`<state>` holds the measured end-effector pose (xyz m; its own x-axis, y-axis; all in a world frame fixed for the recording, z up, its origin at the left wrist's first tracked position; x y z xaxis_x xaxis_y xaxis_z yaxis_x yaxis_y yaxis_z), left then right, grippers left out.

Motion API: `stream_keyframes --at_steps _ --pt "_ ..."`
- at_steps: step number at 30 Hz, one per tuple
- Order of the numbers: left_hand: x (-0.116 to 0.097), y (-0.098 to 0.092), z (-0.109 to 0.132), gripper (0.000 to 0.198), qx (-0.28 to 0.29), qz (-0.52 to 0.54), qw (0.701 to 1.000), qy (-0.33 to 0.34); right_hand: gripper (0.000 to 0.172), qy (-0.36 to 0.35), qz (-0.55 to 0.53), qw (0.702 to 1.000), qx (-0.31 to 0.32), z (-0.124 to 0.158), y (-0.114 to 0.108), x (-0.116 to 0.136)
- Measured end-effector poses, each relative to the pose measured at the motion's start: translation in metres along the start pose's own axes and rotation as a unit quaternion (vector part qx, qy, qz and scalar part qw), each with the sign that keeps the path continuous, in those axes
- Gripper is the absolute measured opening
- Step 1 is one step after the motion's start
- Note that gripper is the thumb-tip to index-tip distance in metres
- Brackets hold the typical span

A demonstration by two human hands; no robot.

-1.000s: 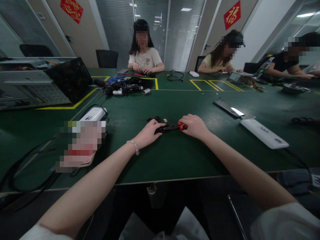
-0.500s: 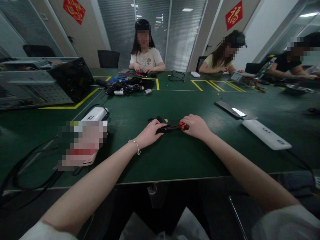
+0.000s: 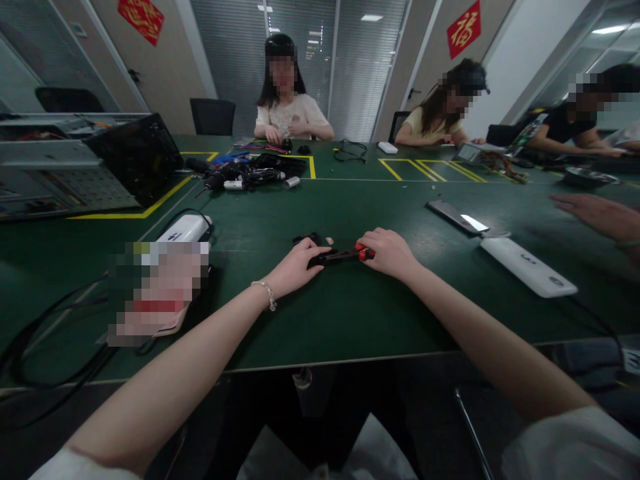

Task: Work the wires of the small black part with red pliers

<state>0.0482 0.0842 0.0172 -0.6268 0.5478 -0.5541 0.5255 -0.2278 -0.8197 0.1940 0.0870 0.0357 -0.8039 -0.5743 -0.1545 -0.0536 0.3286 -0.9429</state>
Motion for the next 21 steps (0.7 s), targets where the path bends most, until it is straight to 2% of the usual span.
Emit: stream_keyframes --at_steps 9,21 --pt "-0.0011 -0.0011 0.0020 0.044 0.007 0.009 1.000 -0.009 0.022 0.002 -0.014 1.000 -0.005 0.0001 -0.0027 -0.0004" --pt "-0.0014 0.0002 0.0011 0.044 -0.006 0.002 1.000 0.012 0.023 -0.002 0.000 1.000 -0.002 0.0003 -0.0015 0.0002"
Point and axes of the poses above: each hand's wrist, its own z-axis away from the middle knuckle, its own y-axis out of the palm, x = y × z, the point moved 9 cm from there along -z, towards the middle knuckle, and after that the axes turned 4 degrees about -y, right-handed, at the moved point
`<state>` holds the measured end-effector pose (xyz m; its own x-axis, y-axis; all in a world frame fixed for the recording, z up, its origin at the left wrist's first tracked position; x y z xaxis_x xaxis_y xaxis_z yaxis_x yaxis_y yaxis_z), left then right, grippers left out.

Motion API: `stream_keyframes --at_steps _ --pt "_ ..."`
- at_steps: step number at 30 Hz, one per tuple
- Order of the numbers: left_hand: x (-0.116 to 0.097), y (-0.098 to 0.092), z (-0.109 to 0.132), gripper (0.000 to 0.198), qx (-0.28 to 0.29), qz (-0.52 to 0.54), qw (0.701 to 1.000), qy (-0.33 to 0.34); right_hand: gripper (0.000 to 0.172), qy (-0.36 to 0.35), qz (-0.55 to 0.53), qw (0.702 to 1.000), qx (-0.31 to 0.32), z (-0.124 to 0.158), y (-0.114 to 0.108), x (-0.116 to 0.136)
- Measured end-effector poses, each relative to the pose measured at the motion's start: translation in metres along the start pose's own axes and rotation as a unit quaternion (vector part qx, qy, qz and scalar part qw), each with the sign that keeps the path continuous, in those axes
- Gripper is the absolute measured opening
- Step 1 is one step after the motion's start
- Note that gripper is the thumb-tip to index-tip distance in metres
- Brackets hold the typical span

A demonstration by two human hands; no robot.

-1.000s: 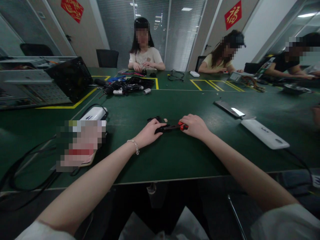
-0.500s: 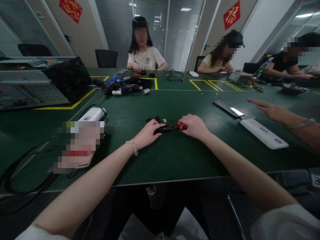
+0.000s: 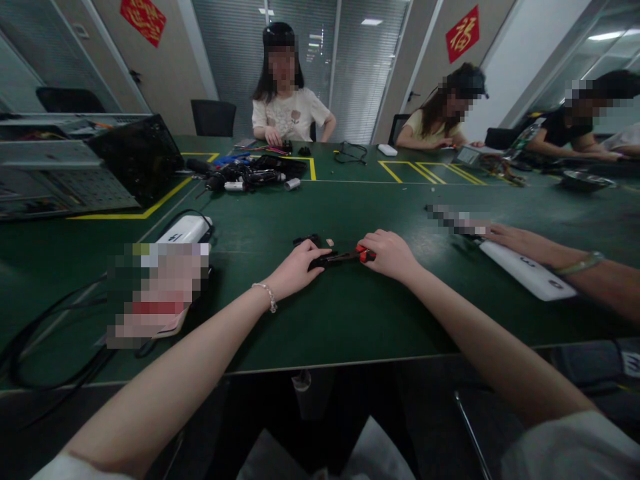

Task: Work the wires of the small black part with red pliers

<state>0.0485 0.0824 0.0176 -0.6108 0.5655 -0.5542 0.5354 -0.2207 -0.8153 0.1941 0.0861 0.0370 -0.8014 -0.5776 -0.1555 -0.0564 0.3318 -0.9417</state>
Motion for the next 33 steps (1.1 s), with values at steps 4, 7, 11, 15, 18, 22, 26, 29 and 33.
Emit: stream_keyframes --at_steps 4,7,11,15,18,22,26,29,33 --pt "-0.0002 -0.0004 -0.0001 0.045 -0.001 -0.002 1.000 0.000 0.022 0.002 -0.004 1.000 -0.005 0.0002 -0.0008 -0.0002" --pt "0.0002 -0.0001 -0.0004 0.045 0.001 -0.002 1.000 -0.001 0.022 0.002 -0.010 1.000 -0.007 0.0000 -0.0002 -0.0008" --pt "0.0015 0.0005 -0.0008 0.045 0.004 -0.004 1.000 -0.004 0.022 -0.001 -0.012 1.000 -0.008 -0.0003 0.0004 -0.0011" --pt "0.0023 0.0012 -0.0010 0.045 0.004 -0.002 1.000 0.000 0.022 -0.001 -0.018 1.000 -0.008 -0.0004 0.0003 -0.0007" --pt "0.0023 0.0013 -0.0010 0.045 0.004 -0.002 1.000 0.002 0.022 0.000 -0.020 1.000 -0.006 -0.0004 0.0005 -0.0008" --pt "0.0012 0.0008 -0.0009 0.045 0.001 -0.002 1.000 0.002 0.022 0.000 -0.015 1.000 -0.004 -0.0006 0.0013 -0.0011" --pt "0.0000 0.0006 -0.0011 0.045 -0.003 0.001 1.000 0.005 0.021 0.001 -0.010 1.000 -0.001 -0.0008 0.0016 -0.0012" --pt "0.0000 0.0005 -0.0011 0.046 -0.004 0.003 1.000 0.007 0.022 0.001 -0.012 1.000 -0.003 -0.0006 0.0005 -0.0005" --pt "0.0002 -0.0001 -0.0005 0.046 -0.004 0.003 1.000 0.005 0.021 0.004 -0.011 1.000 -0.006 -0.0006 -0.0008 -0.0006"
Point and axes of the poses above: each hand's wrist, its own z-axis away from the middle knuckle, its own y-axis out of the palm, x = y × z, the point moved 9 cm from there along -z, towards the middle knuckle, and after that the axes turned 4 degrees about -y, right-handed, at the moved point
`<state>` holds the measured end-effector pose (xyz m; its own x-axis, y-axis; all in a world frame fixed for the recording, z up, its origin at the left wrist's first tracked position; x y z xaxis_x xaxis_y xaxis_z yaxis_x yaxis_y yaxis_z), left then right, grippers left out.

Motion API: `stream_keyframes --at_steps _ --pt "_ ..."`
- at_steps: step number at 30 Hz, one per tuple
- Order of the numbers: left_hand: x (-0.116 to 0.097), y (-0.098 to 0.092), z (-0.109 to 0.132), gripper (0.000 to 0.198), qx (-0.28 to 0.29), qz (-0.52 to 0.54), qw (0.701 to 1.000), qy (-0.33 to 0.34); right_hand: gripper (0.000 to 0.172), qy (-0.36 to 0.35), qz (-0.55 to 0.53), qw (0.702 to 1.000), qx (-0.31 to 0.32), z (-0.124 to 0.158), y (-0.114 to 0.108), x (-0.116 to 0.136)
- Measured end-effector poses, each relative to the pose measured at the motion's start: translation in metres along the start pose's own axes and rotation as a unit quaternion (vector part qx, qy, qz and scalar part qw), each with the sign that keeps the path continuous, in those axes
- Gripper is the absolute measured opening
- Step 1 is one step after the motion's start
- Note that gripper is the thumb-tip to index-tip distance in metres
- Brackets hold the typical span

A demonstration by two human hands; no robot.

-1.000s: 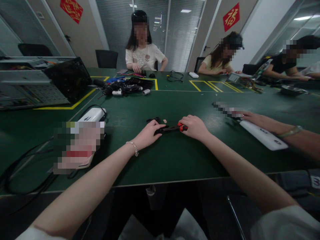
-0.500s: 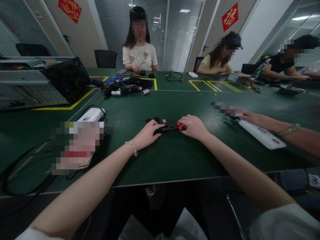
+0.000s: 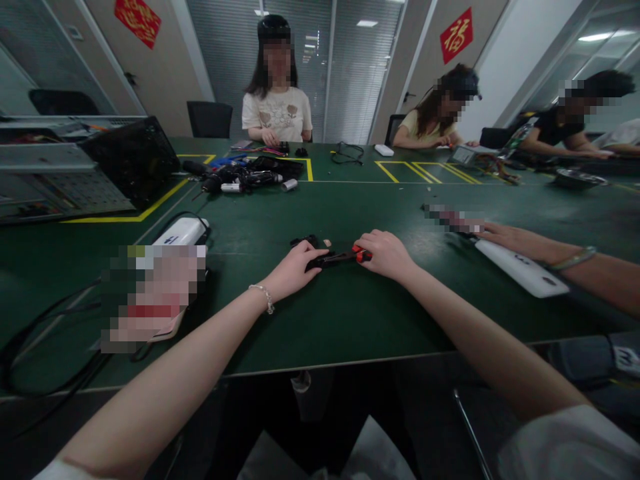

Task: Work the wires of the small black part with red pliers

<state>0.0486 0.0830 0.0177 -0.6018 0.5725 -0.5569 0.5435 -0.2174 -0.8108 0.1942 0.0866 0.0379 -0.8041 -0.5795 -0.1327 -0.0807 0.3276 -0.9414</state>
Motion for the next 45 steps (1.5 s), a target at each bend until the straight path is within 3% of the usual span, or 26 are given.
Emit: stream_keyframes --at_steps 45 --pt "0.0039 0.0008 -0.0009 0.044 0.001 -0.012 1.000 -0.010 0.022 0.004 -0.003 1.000 -0.001 0.0008 0.0017 -0.0015"
Point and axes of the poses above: each hand's wrist, its own z-axis away from the middle knuckle, its own y-axis out of the palm, x = y × z, the point moved 9 cm from there along -z, towards the middle knuckle, and after that the axes turned 4 degrees about -y, right-handed, at the moved point
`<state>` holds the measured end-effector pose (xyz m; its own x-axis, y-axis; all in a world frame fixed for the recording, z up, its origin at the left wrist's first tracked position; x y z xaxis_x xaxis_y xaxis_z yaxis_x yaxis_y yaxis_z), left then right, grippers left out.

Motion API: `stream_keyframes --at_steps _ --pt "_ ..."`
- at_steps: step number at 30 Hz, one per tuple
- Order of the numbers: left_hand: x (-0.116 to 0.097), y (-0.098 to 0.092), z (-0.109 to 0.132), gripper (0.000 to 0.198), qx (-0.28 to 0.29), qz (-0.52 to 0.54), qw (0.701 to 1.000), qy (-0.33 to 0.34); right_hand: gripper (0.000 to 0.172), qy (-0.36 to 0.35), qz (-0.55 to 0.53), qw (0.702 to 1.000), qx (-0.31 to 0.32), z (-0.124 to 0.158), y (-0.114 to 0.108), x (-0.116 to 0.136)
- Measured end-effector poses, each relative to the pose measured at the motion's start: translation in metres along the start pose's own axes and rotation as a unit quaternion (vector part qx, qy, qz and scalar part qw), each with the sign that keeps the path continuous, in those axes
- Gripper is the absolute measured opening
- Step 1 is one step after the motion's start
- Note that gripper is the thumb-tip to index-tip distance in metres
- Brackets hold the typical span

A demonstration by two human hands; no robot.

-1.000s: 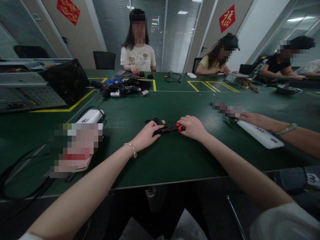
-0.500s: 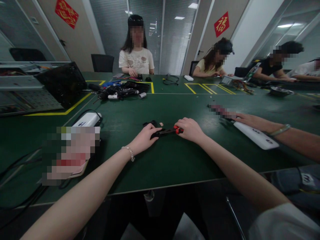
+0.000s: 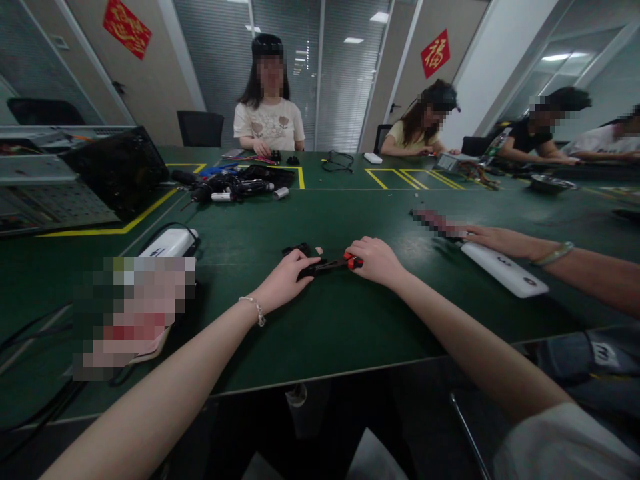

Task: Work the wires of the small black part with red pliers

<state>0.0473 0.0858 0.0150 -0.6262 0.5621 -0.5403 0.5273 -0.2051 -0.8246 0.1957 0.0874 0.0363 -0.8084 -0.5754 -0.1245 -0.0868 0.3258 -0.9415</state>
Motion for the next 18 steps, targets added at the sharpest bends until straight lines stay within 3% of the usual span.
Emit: stream_keyframes --at_steps 18 --pt "-0.0011 0.0000 -0.0001 0.045 -0.011 0.007 1.000 0.016 0.023 -0.001 0.002 1.000 0.002 -0.0001 0.0010 -0.0008"
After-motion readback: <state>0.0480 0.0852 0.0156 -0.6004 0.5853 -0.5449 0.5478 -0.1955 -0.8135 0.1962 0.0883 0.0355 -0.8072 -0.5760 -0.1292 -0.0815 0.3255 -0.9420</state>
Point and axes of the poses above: each hand's wrist, its own z-axis away from the middle knuckle, its own y-axis out of the palm, x = y × z, the point moved 9 cm from there along -z, towards the middle knuckle, and after that the axes turned 4 degrees about -y, right-handed, at the moved point
